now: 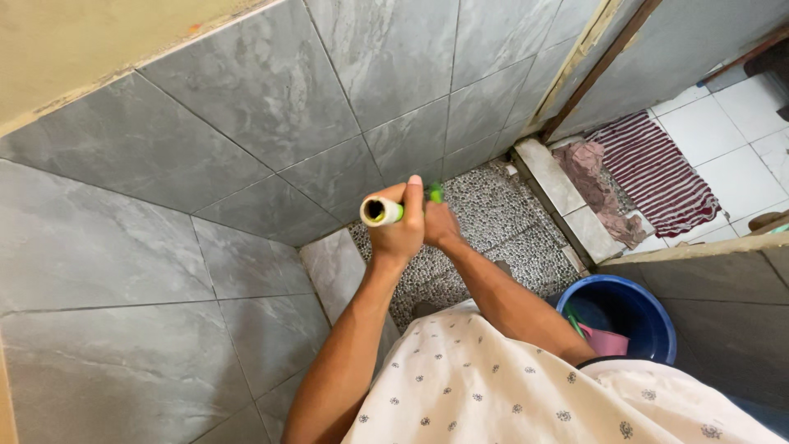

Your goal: The person cleans the tiled floor using a squeegee, moving it across different sections of the floor and pushing water toward a drain.

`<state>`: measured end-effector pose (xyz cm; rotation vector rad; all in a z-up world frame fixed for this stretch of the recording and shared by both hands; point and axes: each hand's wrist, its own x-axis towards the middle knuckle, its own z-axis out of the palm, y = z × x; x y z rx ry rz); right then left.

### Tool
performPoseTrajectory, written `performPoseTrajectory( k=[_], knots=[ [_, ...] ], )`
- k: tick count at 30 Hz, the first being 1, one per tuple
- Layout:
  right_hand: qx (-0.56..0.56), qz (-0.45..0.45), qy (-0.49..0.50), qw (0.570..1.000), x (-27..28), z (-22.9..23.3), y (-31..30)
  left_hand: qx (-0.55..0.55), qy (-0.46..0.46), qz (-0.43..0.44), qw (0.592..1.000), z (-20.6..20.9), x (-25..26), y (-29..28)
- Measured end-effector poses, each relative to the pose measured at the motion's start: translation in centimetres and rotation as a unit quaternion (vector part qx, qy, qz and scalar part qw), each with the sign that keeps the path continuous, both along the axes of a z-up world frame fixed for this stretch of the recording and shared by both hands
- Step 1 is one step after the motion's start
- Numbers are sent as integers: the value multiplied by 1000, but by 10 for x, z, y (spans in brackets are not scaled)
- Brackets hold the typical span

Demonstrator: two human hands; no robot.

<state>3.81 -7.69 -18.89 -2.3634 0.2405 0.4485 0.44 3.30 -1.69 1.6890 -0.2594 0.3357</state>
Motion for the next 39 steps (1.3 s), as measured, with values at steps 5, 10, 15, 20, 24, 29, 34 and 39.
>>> performPoseTrajectory(
  k=[5, 10, 15, 20, 24, 29, 34, 39],
  knots=[
    [576, -8, -227, 785, -9, -79, 35, 57, -6, -57, 997, 14, 5, -24],
    [690, 24, -41, 723, -20, -107, 35, 100, 45, -61, 992, 11, 2, -31],
    [35, 44, -64, 996, 0, -20, -1, 44, 61, -2, 997, -7, 6, -6],
    [-70, -5, 13, 997, 4, 36, -5, -44, 53, 9, 998, -4, 5, 7],
    [219, 57, -215, 950, -5, -12, 2, 5, 15, -21, 1000, 12, 6, -11],
    [721, 1, 15, 693, -23, -111, 16, 88, 42, -61, 993, 11, 2, -39],
    [303, 91, -292, 903, -31, -45, -13, 22, 42, -48, 998, 2, 2, -30],
    [-81, 0, 58, 995, -17, 32, -25, -22, 69, -11, 997, -3, 2, -19]
  ],
)
